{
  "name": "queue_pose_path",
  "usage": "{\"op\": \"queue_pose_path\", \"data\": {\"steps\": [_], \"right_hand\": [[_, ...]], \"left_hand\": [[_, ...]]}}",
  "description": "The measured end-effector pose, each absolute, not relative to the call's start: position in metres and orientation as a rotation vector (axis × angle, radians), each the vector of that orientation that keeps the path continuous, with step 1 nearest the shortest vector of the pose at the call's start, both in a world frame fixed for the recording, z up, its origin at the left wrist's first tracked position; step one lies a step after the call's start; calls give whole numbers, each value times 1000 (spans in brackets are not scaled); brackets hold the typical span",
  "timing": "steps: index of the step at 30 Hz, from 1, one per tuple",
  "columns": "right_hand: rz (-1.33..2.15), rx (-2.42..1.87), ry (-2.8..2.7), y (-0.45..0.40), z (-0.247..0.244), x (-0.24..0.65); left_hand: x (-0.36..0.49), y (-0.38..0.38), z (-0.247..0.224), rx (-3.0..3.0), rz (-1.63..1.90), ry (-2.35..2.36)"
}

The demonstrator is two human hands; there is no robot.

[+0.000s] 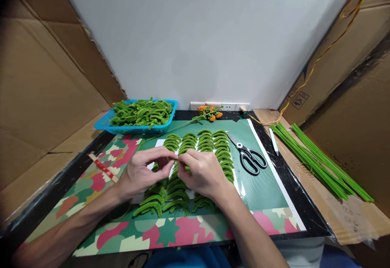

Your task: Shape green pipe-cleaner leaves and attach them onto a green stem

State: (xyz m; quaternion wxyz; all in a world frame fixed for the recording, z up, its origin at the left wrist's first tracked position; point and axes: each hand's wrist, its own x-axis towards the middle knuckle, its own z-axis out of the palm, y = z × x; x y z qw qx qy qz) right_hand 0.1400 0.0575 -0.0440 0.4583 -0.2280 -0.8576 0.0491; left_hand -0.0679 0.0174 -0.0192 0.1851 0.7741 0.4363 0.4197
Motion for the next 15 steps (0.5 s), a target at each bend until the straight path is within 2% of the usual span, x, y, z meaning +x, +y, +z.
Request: {"op": "queue_pose_path", "data": {"steps": [3,6,15], "right_hand": [[431,-527,-2113,58,-43,144],[551,-472,-2077,58,-42,144],[570,-435,-2134,54,-38,154]], "left_hand": [[-69,15,-16,2153,1102,1236],[-69,13,-13,2187,1092,1232],[-77,18,-2,2340,918,1128]]}}
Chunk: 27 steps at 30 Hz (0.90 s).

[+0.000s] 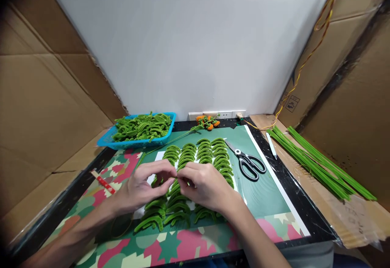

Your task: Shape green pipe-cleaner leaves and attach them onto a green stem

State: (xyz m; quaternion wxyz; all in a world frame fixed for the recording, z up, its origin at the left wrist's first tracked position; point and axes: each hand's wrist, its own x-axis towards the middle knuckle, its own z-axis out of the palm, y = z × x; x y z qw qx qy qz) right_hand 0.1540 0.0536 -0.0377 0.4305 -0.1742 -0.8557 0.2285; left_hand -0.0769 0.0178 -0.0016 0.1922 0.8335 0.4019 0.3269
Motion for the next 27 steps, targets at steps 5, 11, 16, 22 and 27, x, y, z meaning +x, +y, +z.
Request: {"op": "queue_pose_path", "data": {"steps": [5,11,16,22,27], "right_hand": [[466,-545,-2113,41,-40,163],[145,-814,-2319,22,-28,206],[253,-1040,-2015,-3,-46,262],[415,-1193,-1694,-29,-89,290],[514,-1263,-1583,-32,-101,296]], "left_hand": [[-76,22,3,2566,774,1037],[-69,36,25,2794,623,1084],[-73,86,35,2740,524,1460],[-68,146,28,2831,44,1680],[-62,177,21,2836,-160,1645]]}}
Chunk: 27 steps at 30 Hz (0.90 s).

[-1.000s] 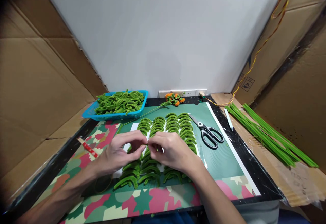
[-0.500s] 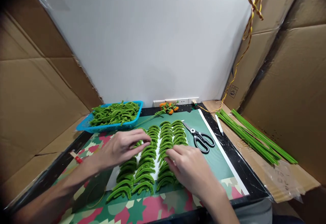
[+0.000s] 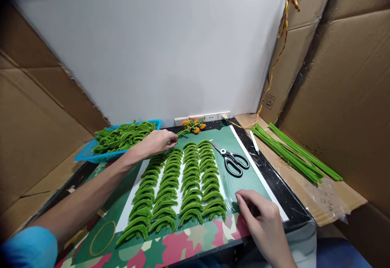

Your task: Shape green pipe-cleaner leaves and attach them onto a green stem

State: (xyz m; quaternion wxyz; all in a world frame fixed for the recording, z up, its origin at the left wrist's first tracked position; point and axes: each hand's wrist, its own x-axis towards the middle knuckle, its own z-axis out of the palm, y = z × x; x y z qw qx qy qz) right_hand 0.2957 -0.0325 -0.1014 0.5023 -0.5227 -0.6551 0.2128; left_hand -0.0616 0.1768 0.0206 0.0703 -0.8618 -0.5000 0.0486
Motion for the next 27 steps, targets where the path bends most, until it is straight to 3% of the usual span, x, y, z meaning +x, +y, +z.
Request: {"op": "queue_pose_path", "data": {"steps": [13,27], "right_hand": [[611,-1303,-1318,-36,-97,304],[524,-1334,-1284,-37,-106,299]], "left_hand": [[-65,201,20,-2791,331,-1479],[-67,208,23,-2947,274,-1580]]}}
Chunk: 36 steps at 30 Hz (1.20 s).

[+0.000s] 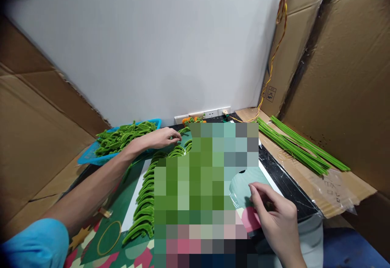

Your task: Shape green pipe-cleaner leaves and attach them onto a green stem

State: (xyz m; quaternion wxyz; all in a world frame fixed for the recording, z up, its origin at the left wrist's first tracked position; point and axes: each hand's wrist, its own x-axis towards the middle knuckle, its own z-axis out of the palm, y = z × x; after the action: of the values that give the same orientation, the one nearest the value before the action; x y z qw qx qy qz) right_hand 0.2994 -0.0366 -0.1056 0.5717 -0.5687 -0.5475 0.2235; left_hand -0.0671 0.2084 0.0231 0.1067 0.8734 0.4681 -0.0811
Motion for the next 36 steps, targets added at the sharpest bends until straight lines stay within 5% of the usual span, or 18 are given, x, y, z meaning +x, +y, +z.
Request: {"op": "queue_pose_path", "data": {"steps": [16,23,36], "right_hand": [[444,-1388,-1270,-41,-110,299],[427,-1454,-1238,-52,-96,296],[433,-1491,-1232,-53,-91,290]], "left_hand": [[-121,130,58,2480,37,1560],[-158,70,27,2368,-408,2106],[-180,61,-4,2237,-256,2248]]}}
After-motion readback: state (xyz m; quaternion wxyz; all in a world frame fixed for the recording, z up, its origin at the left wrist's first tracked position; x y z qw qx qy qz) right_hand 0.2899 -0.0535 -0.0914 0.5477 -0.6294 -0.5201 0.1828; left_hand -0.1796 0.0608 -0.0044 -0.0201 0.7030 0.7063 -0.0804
